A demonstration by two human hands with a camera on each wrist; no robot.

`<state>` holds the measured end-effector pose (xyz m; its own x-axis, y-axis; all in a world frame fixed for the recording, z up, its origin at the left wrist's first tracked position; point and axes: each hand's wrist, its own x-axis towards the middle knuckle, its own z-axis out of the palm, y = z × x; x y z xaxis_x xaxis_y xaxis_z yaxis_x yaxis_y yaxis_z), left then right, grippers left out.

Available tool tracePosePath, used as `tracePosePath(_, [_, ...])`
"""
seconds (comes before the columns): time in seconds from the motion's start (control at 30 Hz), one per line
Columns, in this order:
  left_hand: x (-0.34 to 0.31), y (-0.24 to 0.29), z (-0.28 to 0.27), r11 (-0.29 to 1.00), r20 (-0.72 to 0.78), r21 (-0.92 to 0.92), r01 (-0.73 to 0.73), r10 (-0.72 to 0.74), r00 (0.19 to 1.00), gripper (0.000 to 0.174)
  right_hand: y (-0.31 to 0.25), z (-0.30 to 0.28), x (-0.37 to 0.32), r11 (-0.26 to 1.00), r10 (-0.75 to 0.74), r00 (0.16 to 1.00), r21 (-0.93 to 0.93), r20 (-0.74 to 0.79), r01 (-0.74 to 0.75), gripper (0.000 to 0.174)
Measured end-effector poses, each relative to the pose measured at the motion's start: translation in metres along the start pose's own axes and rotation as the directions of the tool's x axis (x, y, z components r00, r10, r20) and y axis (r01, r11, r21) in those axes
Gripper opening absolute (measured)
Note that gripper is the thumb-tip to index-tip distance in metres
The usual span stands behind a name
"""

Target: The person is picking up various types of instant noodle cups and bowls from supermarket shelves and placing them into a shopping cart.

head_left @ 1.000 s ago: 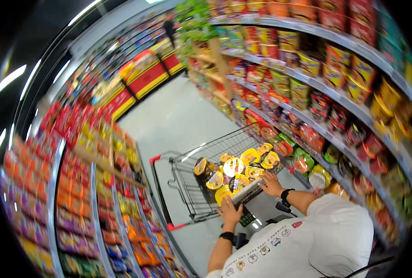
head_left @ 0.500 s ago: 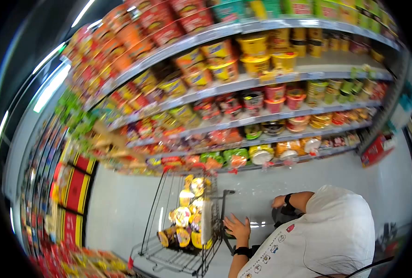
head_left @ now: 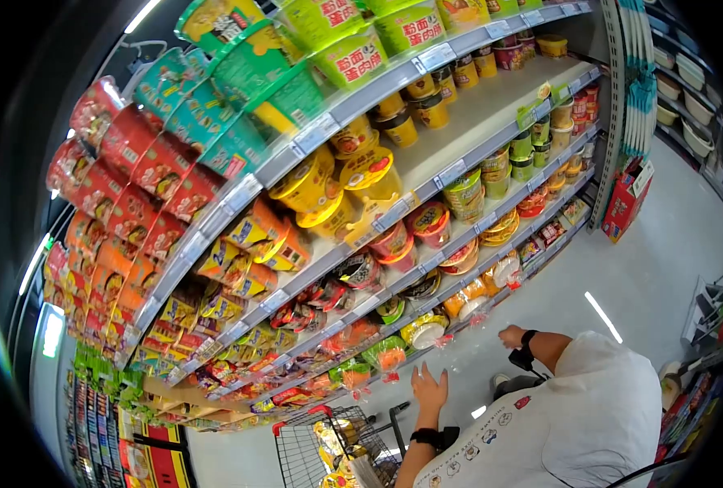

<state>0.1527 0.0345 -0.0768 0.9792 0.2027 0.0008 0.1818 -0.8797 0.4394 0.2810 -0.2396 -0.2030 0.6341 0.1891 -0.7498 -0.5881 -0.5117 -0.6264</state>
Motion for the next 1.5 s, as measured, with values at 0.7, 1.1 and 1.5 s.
tracePosePath(0.7, [0.27, 0.159, -0.208, 0.374, -0.322, -0.817, -0.44, 0.336, 0.885, 0.072, -0.376, -0.082, -0.12, 0.162, -0.732, 0.081, -0.058, -0.676, 0.985, 0.023])
tracePosePath(1.1, [0.332, 0.143, -0.212, 0.407, -0.094, -0.855, -0.322, 0.488, 0.868, 0.088, -0.471, -0.088, -0.096, 0.288, -0.724, -0.072, -0.395, -0.686, 0.872, 0.052])
tracePosePath(1.5, [0.317, 0.174, -0.198, 0.442, -0.343, -0.749, -0.494, 0.379, 0.859, 0.08, -0.468, -0.121, -0.103, 0.161, -0.775, 0.301, 0.287, -0.556, 0.944, 0.045])
